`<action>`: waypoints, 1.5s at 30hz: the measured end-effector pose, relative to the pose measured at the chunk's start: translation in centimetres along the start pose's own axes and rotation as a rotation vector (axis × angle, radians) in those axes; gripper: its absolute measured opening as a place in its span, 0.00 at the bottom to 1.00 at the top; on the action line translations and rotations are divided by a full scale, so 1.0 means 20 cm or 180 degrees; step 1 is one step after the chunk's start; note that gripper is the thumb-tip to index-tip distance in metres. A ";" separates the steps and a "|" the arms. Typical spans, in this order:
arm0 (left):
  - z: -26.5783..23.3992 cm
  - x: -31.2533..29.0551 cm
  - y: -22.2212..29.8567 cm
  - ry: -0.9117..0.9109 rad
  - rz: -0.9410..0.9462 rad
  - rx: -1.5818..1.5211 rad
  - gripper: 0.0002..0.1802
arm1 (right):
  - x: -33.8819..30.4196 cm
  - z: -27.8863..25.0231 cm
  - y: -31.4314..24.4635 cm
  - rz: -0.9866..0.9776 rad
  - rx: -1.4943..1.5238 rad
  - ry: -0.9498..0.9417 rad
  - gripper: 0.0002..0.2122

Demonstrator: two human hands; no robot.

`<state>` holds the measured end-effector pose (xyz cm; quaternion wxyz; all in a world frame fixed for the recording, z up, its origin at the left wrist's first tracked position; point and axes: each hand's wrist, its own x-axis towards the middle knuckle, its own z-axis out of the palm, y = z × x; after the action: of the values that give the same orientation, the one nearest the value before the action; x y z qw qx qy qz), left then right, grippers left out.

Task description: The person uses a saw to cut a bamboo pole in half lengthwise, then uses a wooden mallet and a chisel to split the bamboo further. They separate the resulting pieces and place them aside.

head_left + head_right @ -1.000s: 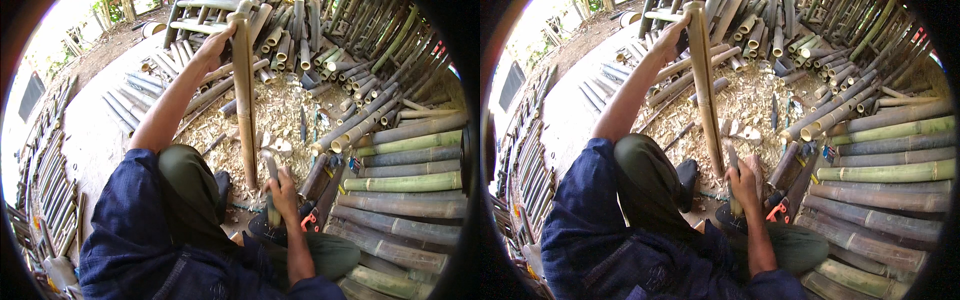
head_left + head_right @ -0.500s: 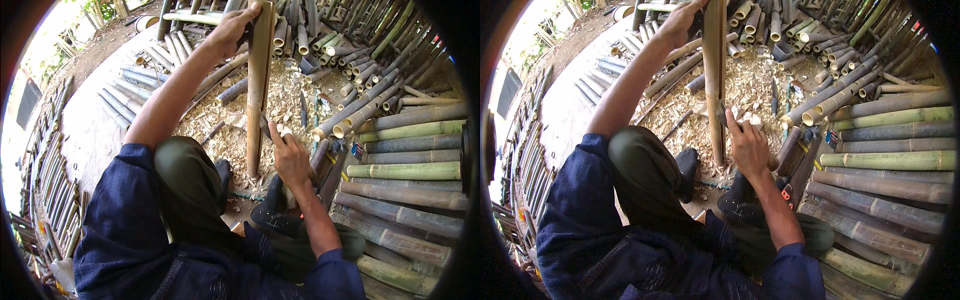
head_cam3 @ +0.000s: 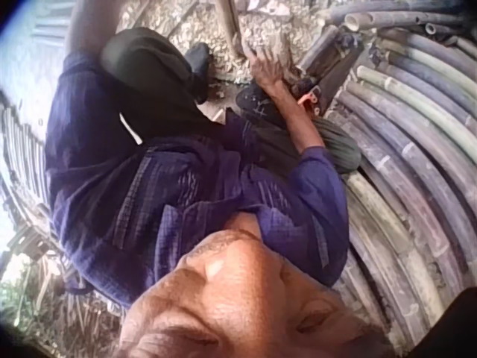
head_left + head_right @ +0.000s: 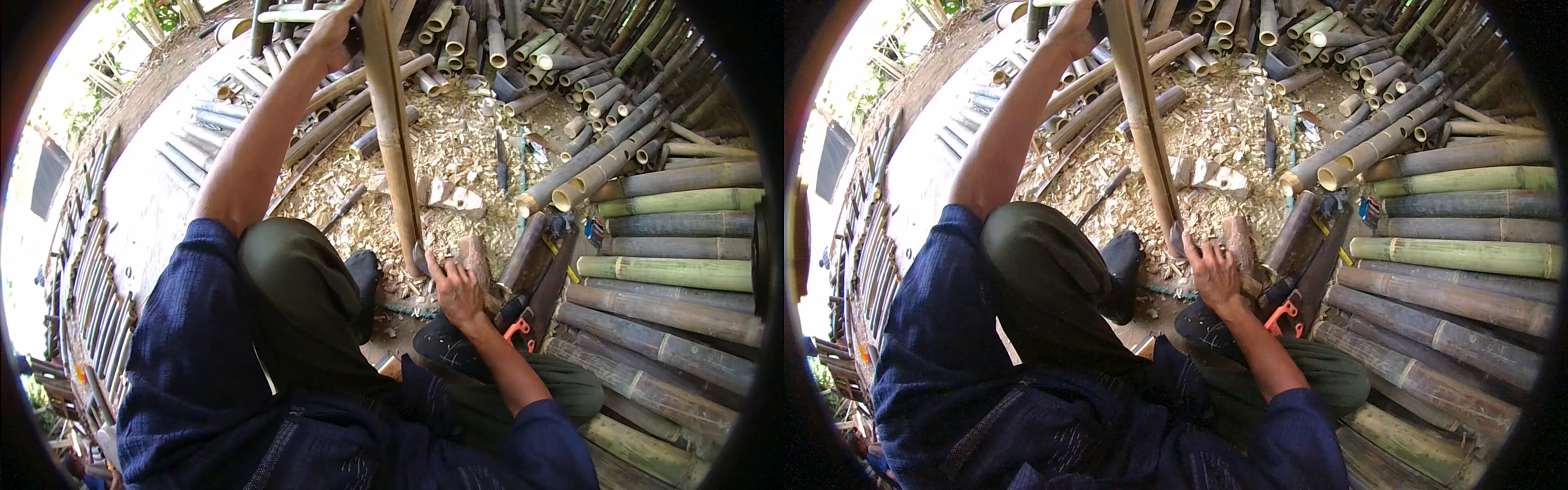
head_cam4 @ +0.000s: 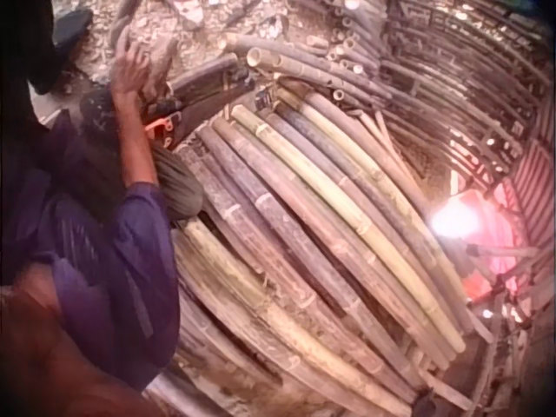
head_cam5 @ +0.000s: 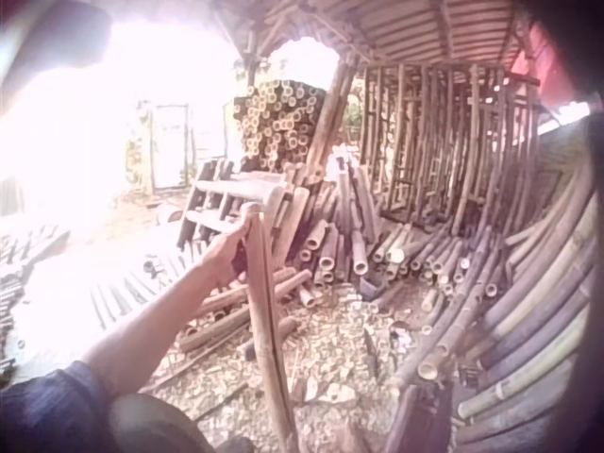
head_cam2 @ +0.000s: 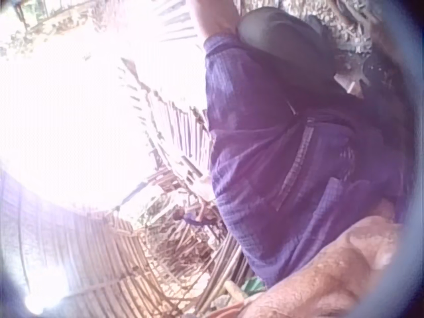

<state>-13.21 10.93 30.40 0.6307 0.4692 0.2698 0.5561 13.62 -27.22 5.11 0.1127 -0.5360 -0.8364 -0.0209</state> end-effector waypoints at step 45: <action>0.27 -0.54 0.36 -0.0493 0.0307 0.0080 0.27 | 0.56 -0.90 -0.04 -0.0511 -0.0305 0.1113 0.25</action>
<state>-14.42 -1.36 37.15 0.6161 0.5311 0.2042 0.5445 11.36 -20.40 25.05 0.2285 -0.4605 -0.8422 -0.1624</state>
